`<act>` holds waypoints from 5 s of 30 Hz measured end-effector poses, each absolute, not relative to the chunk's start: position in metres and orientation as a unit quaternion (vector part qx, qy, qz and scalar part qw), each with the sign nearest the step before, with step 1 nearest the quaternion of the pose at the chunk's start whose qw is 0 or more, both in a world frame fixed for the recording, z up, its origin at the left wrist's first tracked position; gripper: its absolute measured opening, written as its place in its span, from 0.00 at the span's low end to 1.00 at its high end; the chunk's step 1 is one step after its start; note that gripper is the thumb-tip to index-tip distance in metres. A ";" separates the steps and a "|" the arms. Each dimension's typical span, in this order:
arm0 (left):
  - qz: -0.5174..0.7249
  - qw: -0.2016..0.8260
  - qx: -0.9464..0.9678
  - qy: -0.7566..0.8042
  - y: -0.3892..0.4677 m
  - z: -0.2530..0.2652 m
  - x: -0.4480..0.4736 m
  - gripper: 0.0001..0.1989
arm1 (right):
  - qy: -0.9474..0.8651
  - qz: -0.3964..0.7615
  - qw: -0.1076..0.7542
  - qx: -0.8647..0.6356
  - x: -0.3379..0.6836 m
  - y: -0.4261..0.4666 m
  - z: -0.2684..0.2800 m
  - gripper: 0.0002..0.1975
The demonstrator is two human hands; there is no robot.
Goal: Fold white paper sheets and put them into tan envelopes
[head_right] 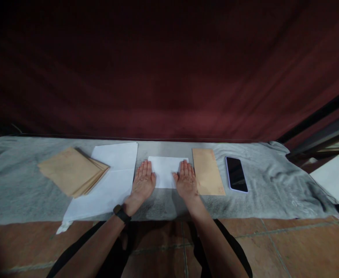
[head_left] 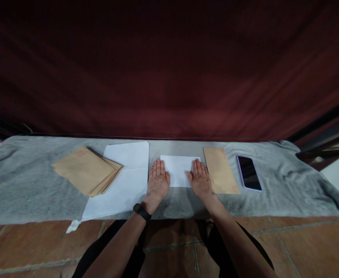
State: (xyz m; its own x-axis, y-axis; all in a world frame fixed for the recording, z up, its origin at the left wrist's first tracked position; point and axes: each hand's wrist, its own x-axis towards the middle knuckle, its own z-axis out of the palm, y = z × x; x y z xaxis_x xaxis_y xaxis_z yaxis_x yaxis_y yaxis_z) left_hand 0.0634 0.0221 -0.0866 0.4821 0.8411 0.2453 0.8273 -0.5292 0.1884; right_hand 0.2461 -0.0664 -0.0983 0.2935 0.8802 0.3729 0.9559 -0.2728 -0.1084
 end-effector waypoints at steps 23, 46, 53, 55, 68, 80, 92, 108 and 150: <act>0.158 0.036 0.854 0.495 0.020 -0.085 0.064 0.30 | -0.455 0.087 0.124 -0.878 0.256 -0.086 -0.047 0.22; 0.368 0.233 0.769 0.468 0.033 -0.055 0.066 0.29 | -0.367 0.189 0.660 -0.628 0.263 -0.071 -0.001 0.16; 0.503 0.321 0.643 0.480 0.048 -0.015 0.046 0.28 | -0.712 0.096 0.320 -0.617 0.251 -0.098 0.007 0.19; 0.465 0.352 0.676 0.450 0.049 -0.009 0.041 0.27 | -0.764 0.108 0.249 -0.585 0.245 -0.103 0.000 0.21; 0.062 0.239 0.956 0.155 0.005 -0.044 0.064 0.24 | -0.811 0.121 0.141 -0.554 0.226 -0.123 -0.023 0.16; 0.061 0.125 0.956 0.258 0.030 -0.065 0.037 0.28 | -0.779 0.120 0.178 -0.590 0.244 -0.134 -0.046 0.28; 0.051 0.301 0.935 0.182 0.016 -0.015 0.001 0.30 | -0.725 0.194 0.214 -0.626 0.268 -0.131 -0.028 0.17; 0.235 0.517 0.717 0.404 0.031 -0.049 0.025 0.17 | -0.541 0.292 0.296 -0.731 0.274 -0.097 -0.050 0.18; 0.039 0.096 0.778 0.619 0.033 -0.028 0.082 0.20 | -0.492 -0.040 0.108 -0.863 0.237 -0.045 -0.043 0.16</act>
